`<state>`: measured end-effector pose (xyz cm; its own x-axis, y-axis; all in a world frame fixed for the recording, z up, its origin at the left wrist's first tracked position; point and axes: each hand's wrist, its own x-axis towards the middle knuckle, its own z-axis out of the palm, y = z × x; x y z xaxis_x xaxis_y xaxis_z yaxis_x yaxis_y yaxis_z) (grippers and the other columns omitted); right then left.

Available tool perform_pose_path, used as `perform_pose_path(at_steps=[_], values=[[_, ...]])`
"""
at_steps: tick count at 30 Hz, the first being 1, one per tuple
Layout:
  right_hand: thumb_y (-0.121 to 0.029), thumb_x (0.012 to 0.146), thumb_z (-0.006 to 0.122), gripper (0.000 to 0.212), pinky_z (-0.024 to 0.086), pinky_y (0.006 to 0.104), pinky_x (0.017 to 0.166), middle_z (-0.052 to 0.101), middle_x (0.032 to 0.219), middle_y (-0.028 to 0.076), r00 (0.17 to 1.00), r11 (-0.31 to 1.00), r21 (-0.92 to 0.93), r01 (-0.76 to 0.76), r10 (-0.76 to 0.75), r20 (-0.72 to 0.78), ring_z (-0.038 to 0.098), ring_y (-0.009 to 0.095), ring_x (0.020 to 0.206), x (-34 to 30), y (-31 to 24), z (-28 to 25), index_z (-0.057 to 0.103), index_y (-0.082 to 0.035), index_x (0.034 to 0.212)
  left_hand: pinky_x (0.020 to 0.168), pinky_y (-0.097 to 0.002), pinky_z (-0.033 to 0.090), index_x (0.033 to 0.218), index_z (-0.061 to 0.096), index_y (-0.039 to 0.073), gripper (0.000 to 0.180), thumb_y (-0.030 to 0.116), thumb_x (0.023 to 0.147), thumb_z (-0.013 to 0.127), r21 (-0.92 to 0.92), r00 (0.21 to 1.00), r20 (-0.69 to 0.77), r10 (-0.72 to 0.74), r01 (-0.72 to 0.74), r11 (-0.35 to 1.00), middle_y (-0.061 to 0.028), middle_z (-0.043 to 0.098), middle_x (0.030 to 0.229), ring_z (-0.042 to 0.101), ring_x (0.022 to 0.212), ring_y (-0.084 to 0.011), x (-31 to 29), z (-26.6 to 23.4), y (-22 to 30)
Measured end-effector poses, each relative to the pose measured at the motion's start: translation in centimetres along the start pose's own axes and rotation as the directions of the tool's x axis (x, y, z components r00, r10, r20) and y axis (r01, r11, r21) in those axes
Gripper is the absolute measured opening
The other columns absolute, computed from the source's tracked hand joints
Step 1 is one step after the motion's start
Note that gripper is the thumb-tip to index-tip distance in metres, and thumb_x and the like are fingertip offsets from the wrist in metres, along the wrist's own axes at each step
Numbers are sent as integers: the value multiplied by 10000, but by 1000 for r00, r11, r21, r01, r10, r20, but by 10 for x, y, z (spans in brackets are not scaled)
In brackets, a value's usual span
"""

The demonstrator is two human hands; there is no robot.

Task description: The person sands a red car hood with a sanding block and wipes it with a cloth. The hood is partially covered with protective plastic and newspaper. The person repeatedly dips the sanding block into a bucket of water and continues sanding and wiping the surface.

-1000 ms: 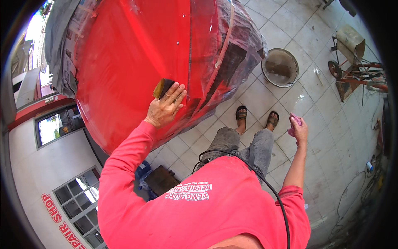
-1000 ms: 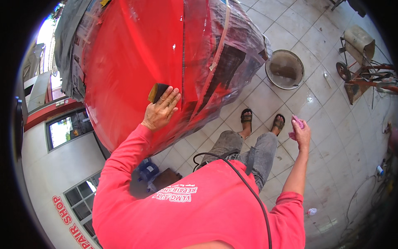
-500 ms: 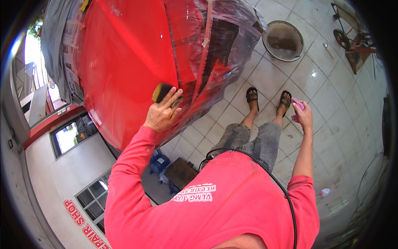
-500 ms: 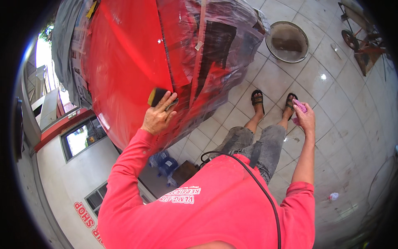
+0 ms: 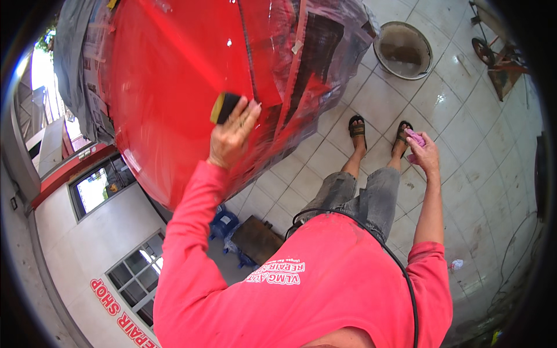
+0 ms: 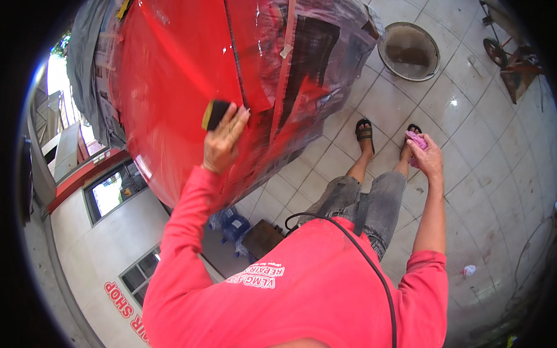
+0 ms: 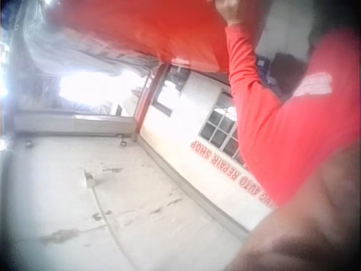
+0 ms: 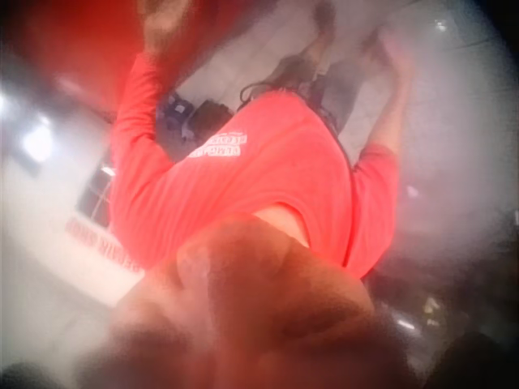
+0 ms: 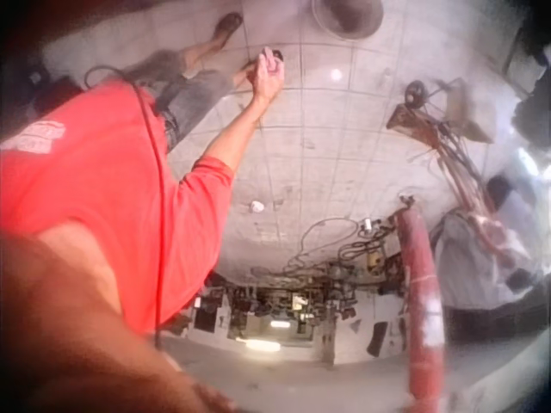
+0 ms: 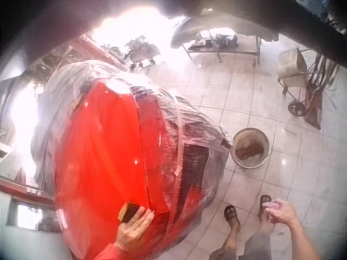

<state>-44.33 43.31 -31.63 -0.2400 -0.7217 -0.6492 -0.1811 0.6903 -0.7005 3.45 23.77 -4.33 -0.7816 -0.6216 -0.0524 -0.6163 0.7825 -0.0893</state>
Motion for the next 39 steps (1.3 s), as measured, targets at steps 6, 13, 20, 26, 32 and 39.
perform_pose_path(at_steps=[6,13,20,26,32,39], values=[[-400,922,844,414,573,373,717,742,855,79,999,998,-25,51,-51,-8,679,173,762,9,0,1,741,-78,1161,899,-364,644,1378,722,118,512,-65,908,631,-29,993,-44,110,-111,993,-58,760,1345,650,1383,-228,21,-4,-35],[-361,934,829,392,547,339,636,721,810,59,999,999,30,20,-19,-40,673,144,710,-1,-12,-14,732,-54,1157,1059,-394,603,1337,756,96,490,-68,892,631,27,996,7,84,-84,996,-82,763,1337,643,1391,-245,3,-8,-13],[-347,943,827,344,534,311,574,685,780,27,998,999,13,40,-39,-57,626,114,652,-1,-2,-13,740,-69,1126,1041,-417,598,1421,703,120,487,-46,971,620,-63,984,-169,-57,47,997,-179,727,1358,689,1306,-319,133,-21,-99],[-344,976,822,329,530,292,490,676,813,8,970,963,201,178,-206,128,642,101,631,-11,-58,14,736,-81,1154,1038,-386,590,1273,783,52,308,-45,1021,634,-604,859,-223,-460,249,757,-217,759,1281,734,1241,-312,117,-34,-19],[-427,1110,593,386,615,327,607,751,1005,81,774,972,228,50,-182,607,731,163,763,-62,-187,59,699,-102,1290,1015,-336,577,1310,758,42,272,103,1057,677,-865,647,400,-650,500,-35,-82,788,1244,753,1131,-216,-25,7,156],[-464,1145,494,559,535,398,1029,713,1381,154,412,930,128,345,-272,870,687,293,1246,-106,-241,120,537,-85,1554,986,-393,622,1529,529,67,552,352,1079,674,-351,487,600,-635,-553,-755,-126,723,1325,754,1121,-268,-38,55,250]])
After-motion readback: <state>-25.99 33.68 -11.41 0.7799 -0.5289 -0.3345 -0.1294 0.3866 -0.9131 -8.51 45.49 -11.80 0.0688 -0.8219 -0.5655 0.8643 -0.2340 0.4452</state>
